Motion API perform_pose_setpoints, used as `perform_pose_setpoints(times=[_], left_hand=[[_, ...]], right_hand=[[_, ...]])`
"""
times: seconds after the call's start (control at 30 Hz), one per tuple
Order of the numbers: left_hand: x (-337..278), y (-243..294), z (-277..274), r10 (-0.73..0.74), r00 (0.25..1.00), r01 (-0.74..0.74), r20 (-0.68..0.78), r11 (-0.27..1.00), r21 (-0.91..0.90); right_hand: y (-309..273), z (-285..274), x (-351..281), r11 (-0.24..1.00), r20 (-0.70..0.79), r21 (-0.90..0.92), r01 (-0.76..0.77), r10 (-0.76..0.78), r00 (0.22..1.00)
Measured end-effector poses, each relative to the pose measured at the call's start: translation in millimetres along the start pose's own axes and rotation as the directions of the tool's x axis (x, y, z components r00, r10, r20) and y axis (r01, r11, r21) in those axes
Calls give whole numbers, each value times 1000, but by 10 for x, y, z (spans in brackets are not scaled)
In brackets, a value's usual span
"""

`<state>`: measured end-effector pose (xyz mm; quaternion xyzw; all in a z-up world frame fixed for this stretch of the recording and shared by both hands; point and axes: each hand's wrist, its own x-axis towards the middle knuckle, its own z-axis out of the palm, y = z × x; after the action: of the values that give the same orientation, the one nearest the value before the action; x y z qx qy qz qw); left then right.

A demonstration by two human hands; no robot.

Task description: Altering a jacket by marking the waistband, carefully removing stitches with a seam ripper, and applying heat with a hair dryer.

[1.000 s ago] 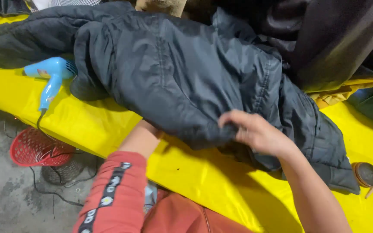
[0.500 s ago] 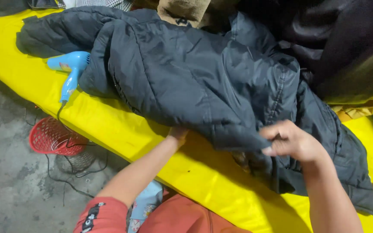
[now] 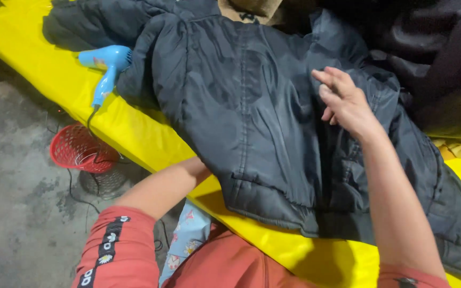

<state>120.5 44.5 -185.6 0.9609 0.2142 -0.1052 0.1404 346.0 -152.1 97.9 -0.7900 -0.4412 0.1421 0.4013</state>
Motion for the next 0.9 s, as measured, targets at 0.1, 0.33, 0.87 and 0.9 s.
perform_pose_setpoints(times=[0.1, 0.33, 0.87, 0.9], left_hand=[[-220, -47, -299, 1, 1000, -1, 6, 1000, 1], [-938, -110, -912, 1, 998, -1, 61, 1000, 1], [-2310, 338, -2840, 868, 449, -718, -213, 209, -664], [-2246, 446, -2900, 728, 513, -847, -454, 344, -406]], right_hand=[[778, 127, 374, 987, -53, -142, -70, 63, 997], [1511, -33, 549, 908, -266, -406, -105, -7, 964], [-193, -812, -769, 984, 135, -71, -162, 170, 976], [-175, -1010, -984, 854, 384, -34, 519, -468, 796]])
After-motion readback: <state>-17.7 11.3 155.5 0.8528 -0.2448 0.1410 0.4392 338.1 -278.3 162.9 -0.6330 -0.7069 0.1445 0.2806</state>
